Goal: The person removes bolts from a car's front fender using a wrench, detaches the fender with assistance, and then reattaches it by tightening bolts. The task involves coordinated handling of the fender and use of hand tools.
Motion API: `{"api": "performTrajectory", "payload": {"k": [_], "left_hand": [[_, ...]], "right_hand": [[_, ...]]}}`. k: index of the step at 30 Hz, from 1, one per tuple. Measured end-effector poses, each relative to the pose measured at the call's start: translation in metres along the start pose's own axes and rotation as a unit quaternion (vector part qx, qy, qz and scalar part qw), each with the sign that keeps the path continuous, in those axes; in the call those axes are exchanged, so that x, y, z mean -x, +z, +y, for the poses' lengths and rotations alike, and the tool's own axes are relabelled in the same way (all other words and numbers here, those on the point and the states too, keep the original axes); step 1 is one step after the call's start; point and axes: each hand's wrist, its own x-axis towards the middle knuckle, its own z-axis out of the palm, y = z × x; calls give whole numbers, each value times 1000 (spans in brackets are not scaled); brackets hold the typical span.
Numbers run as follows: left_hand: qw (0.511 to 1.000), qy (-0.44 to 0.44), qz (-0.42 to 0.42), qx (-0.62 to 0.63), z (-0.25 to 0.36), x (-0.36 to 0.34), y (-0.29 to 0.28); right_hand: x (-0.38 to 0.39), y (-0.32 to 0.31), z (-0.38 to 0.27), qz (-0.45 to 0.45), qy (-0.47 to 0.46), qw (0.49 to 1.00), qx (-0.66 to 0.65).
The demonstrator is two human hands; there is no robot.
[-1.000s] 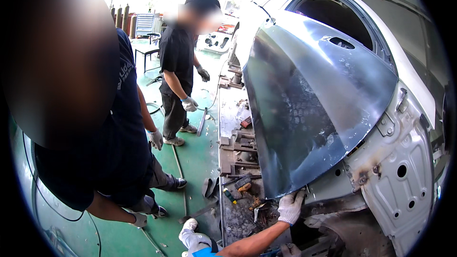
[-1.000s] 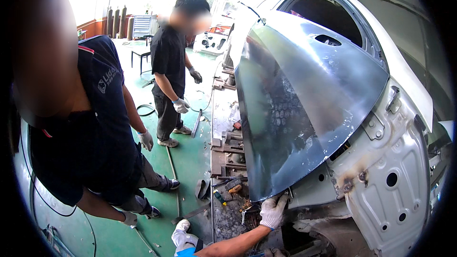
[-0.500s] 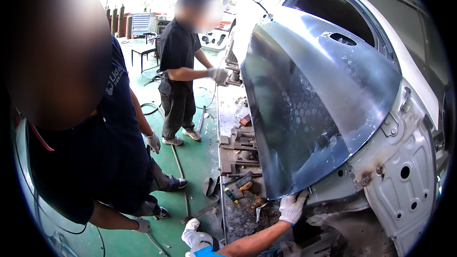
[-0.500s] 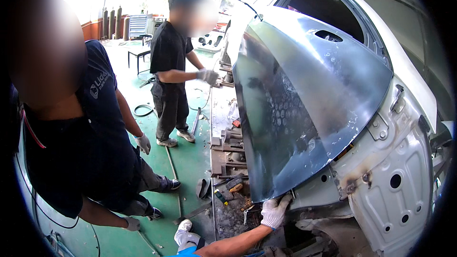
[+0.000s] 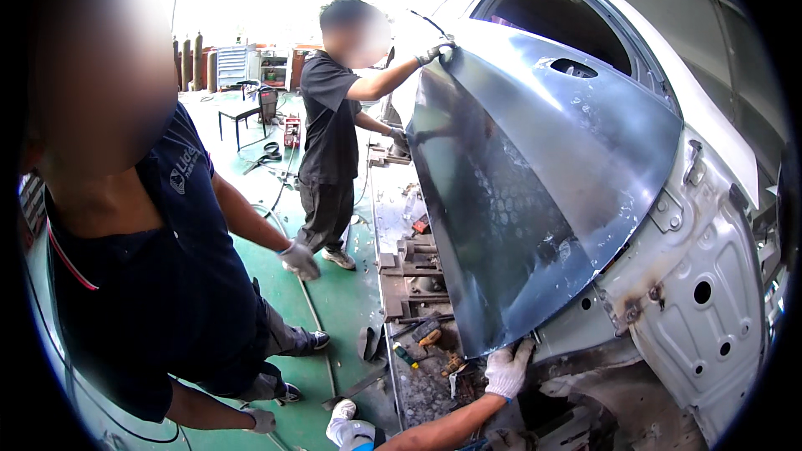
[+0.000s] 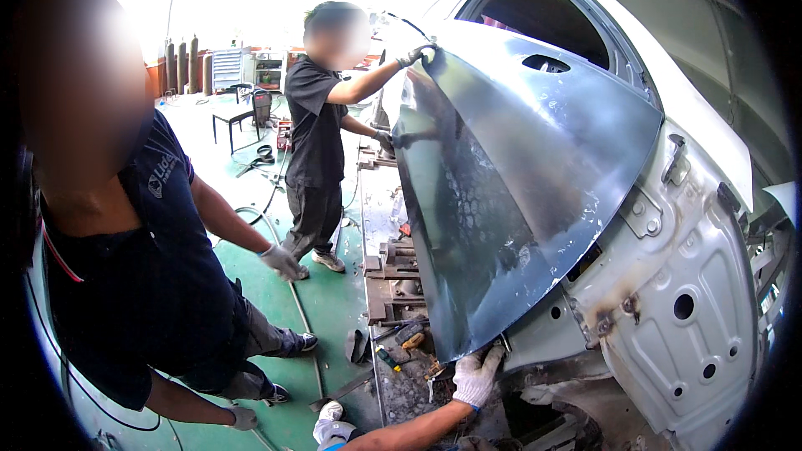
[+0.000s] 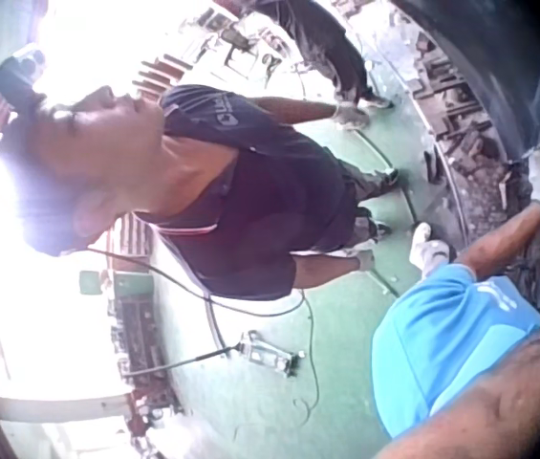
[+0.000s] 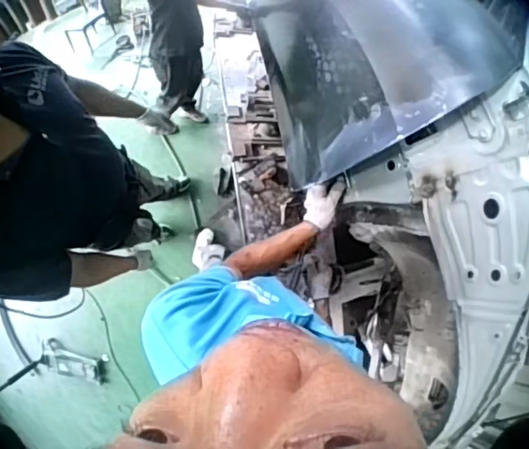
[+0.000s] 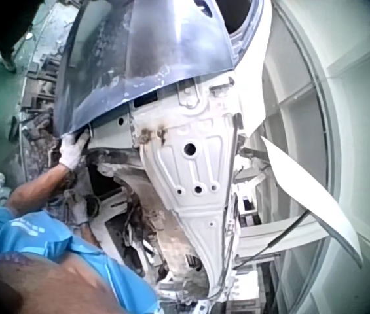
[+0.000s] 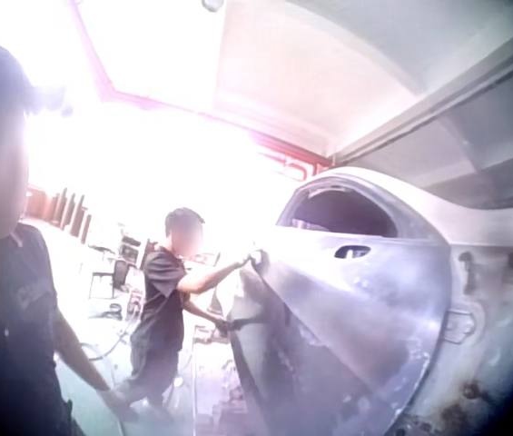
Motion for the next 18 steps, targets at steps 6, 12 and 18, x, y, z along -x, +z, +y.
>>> {"api": "performTrajectory", "payload": {"k": [6,12,18], "left_hand": [[1000,12,13,-5,-3,-1,-1],[999,-37,-11,-28,16,5,-4],[998,8,57,28,31,1,0]], "right_hand": [[5,10,25,-3,1,995,100],[5,10,12,-15,11,998,56],[-13,11,5,-87,90,990,67]]}}
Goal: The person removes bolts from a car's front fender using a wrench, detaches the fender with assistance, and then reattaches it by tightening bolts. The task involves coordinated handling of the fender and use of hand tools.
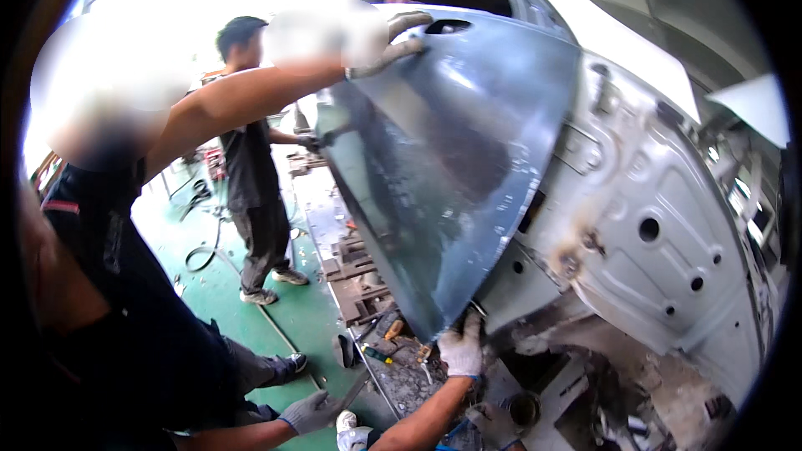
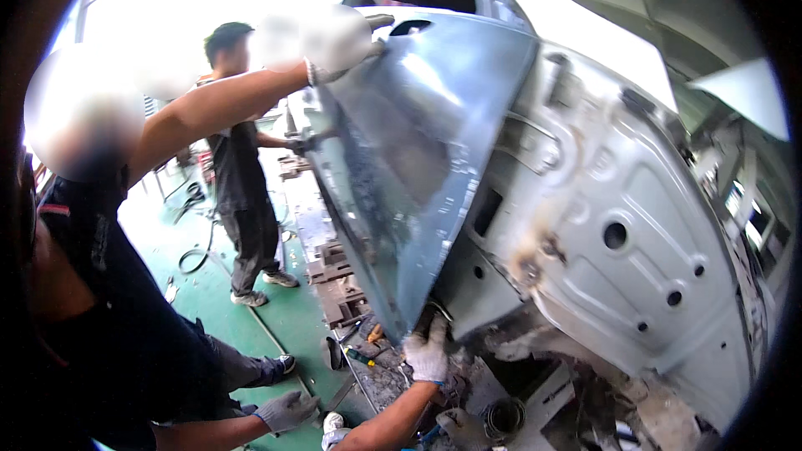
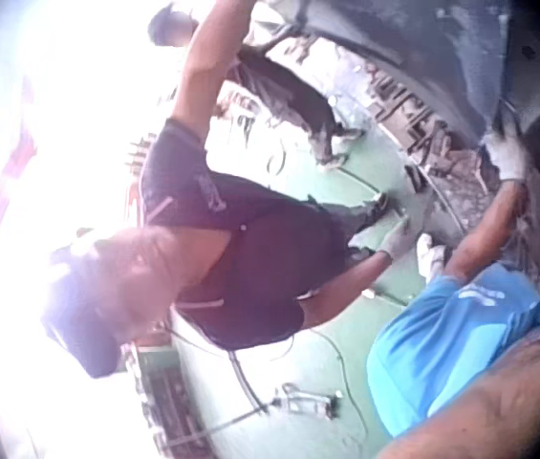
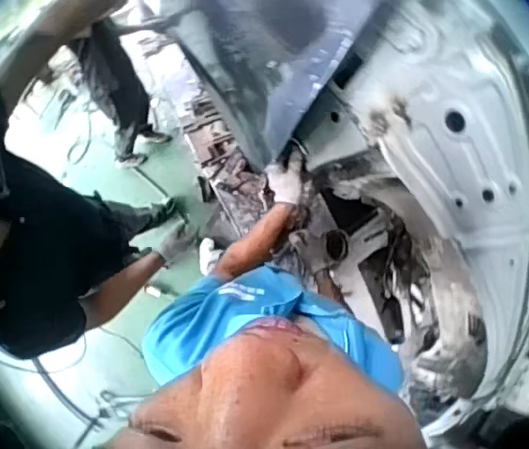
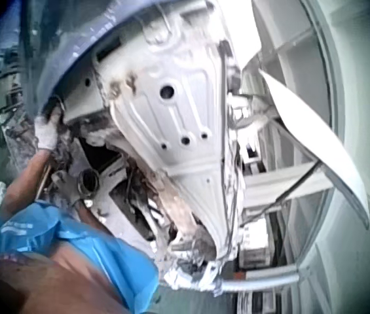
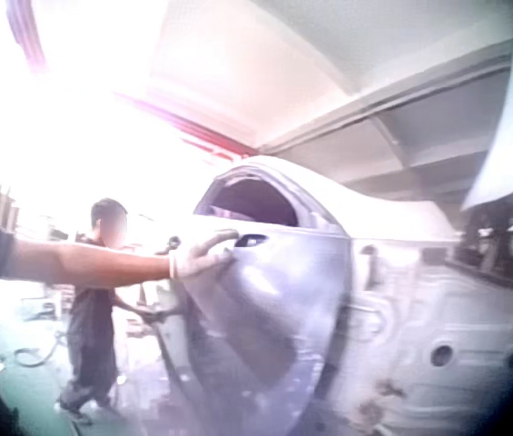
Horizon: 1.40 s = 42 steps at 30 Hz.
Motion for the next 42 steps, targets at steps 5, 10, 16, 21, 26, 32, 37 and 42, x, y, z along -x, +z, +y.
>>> {"api": "performTrajectory", "payload": {"k": [5,10,16,21,26,32,37,42], "left_hand": [[993,-12,-62,-96,6,2,-1],[986,-3,-101,-135,0,14,-19],[900,92,-157,-396,-21,20,-32],[947,159,-119,-251,-61,3,-23],[998,-38,-58,-9,-18,-3,-1],[1000,-7,-21,13,-28,-7,3],[984,117,-18,-131,-12,9,5],[985,87,-23,-149,-7,1,6]], "right_hand": [[9,3,3,52,19,998,-35],[14,3,3,82,31,992,-85],[36,11,16,134,45,989,-52],[45,10,17,117,84,980,-137],[48,20,23,156,57,973,-158],[49,27,31,112,84,974,-177],[49,24,19,130,73,968,-202],[49,41,30,122,74,968,-206]]}}
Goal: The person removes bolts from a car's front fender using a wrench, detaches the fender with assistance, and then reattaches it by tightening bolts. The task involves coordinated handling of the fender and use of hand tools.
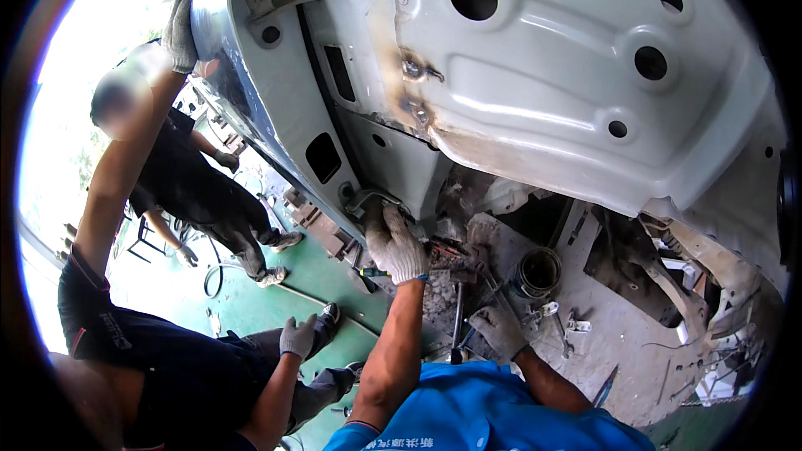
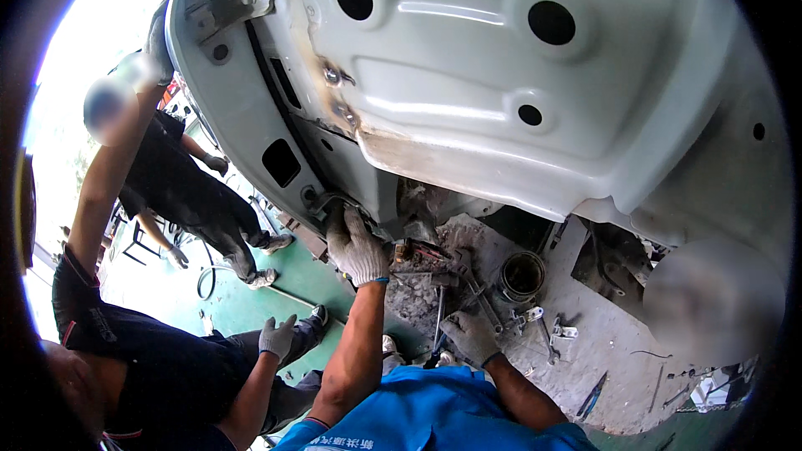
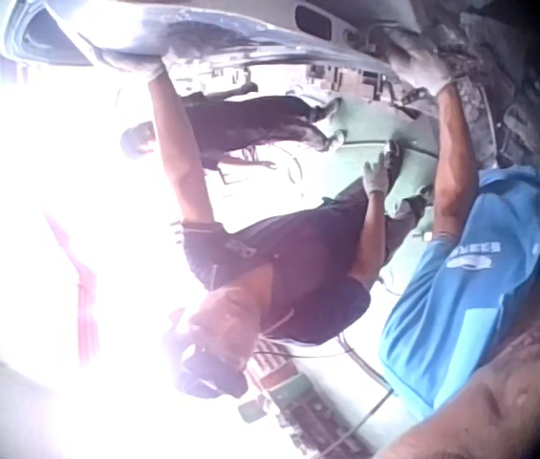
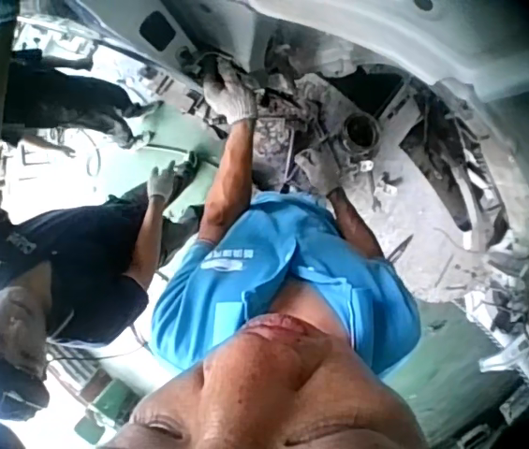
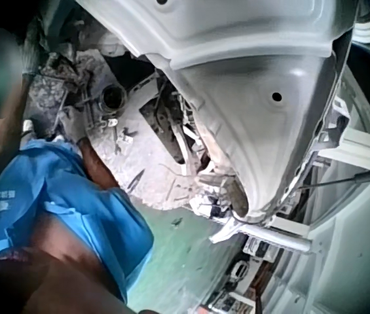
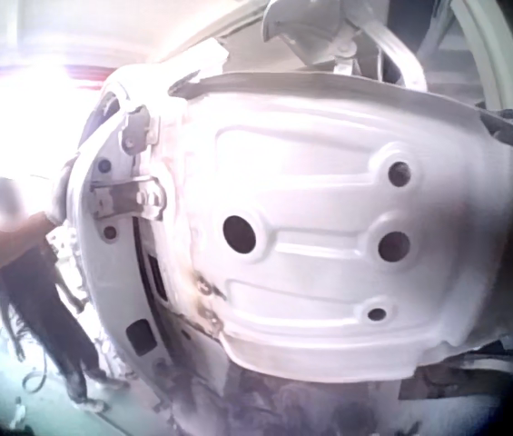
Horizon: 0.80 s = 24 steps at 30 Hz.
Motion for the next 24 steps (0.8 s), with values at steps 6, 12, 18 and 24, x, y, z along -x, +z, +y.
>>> {"api": "performTrajectory", "payload": {"k": [6,12,18,24], "left_hand": [[986,62,3,-152,14,5,0],[967,72,-38,-242,15,-1,-6],[958,88,-35,-271,17,-6,-5],[950,152,-56,-267,8,-4,-5]], "right_hand": [[4,1,4,2,-2,1000,17],[8,-9,13,21,23,999,12],[10,-7,39,31,53,998,-13],[5,1,97,113,91,989,19]]}}
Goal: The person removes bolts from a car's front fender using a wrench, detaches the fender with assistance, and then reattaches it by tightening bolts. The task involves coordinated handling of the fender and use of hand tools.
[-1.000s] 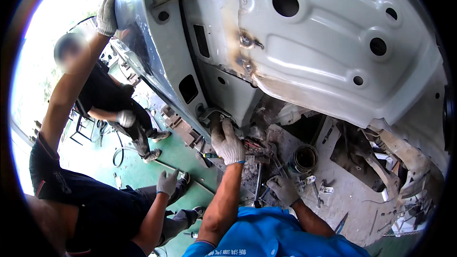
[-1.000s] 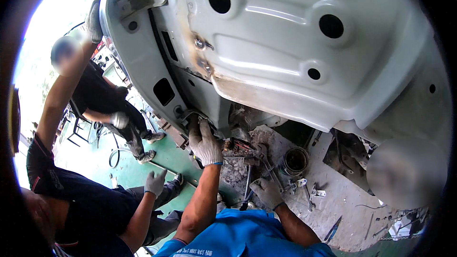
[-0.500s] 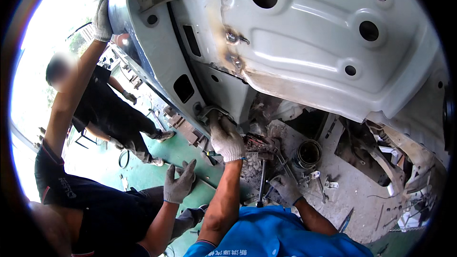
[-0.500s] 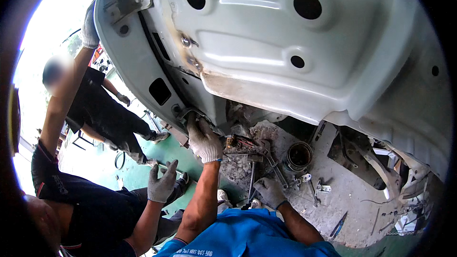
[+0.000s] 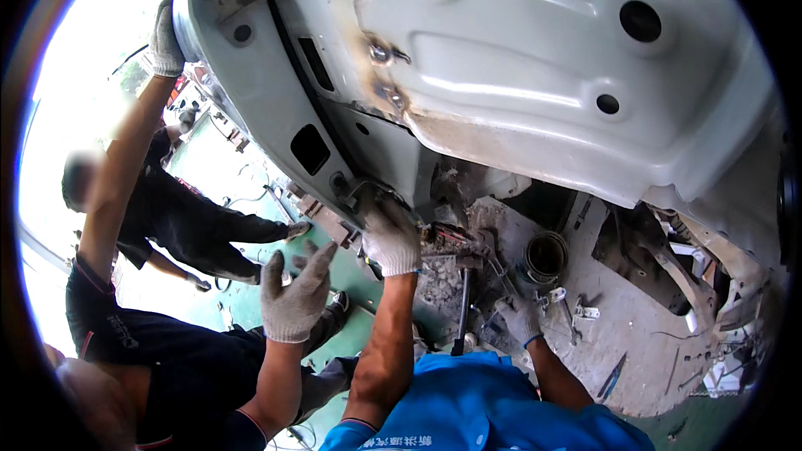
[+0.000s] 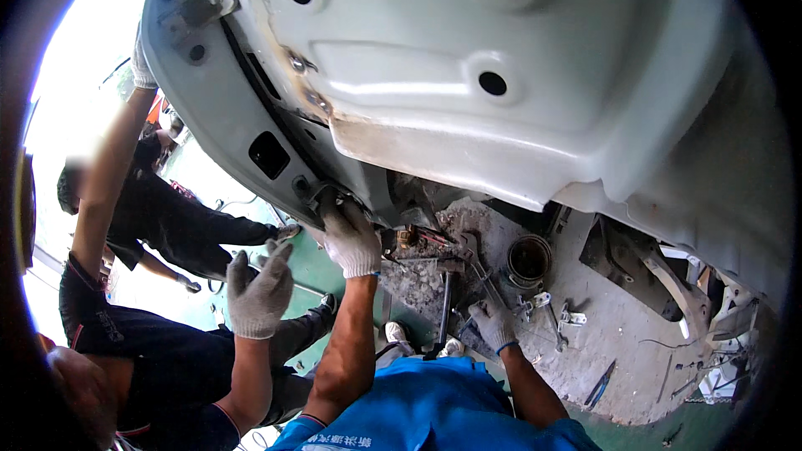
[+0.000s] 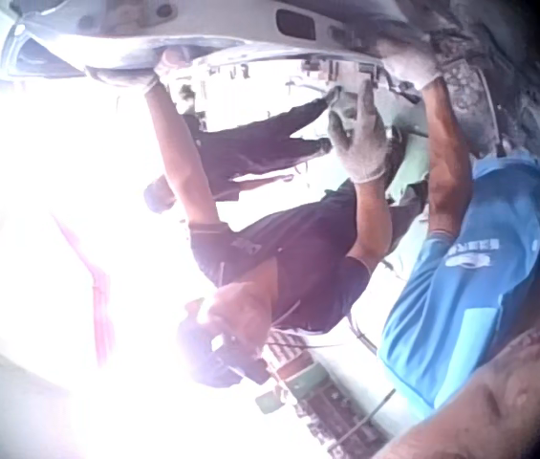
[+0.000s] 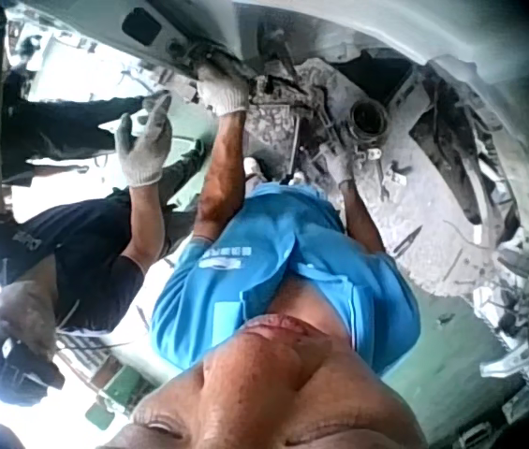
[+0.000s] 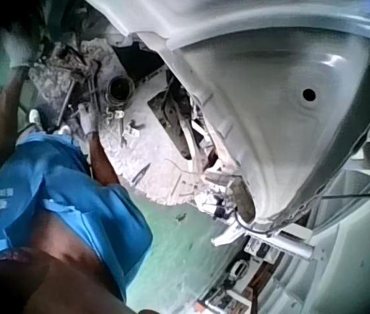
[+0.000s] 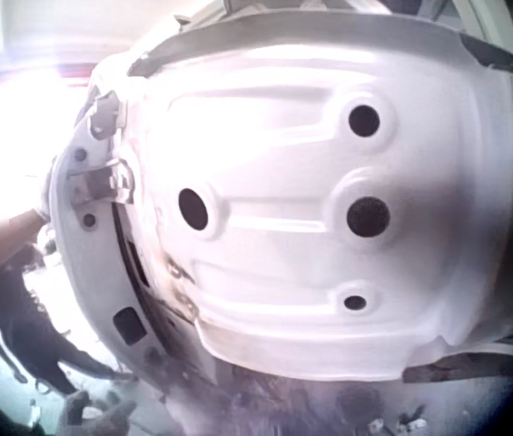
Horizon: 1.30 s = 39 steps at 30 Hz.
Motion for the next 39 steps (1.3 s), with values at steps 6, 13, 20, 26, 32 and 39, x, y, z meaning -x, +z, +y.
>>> {"api": "performTrajectory", "payload": {"k": [6,13,20,26,32,39], "left_hand": [[997,-73,-25,-22,4,-6,-19],[995,-66,-38,-56,5,-1,-23],[993,-75,-59,-65,15,-8,-19],[995,5,-80,-61,16,-5,15],[984,-66,-88,-139,7,-10,-20],[992,-5,-50,-117,-7,-7,-16]], "right_hand": [[-24,32,99,140,41,988,51],[-48,84,249,75,219,963,-140],[-73,131,388,124,413,860,-271],[-64,122,405,159,442,826,-312],[-56,136,380,161,482,713,-483],[-43,112,337,268,513,647,-497]]}}
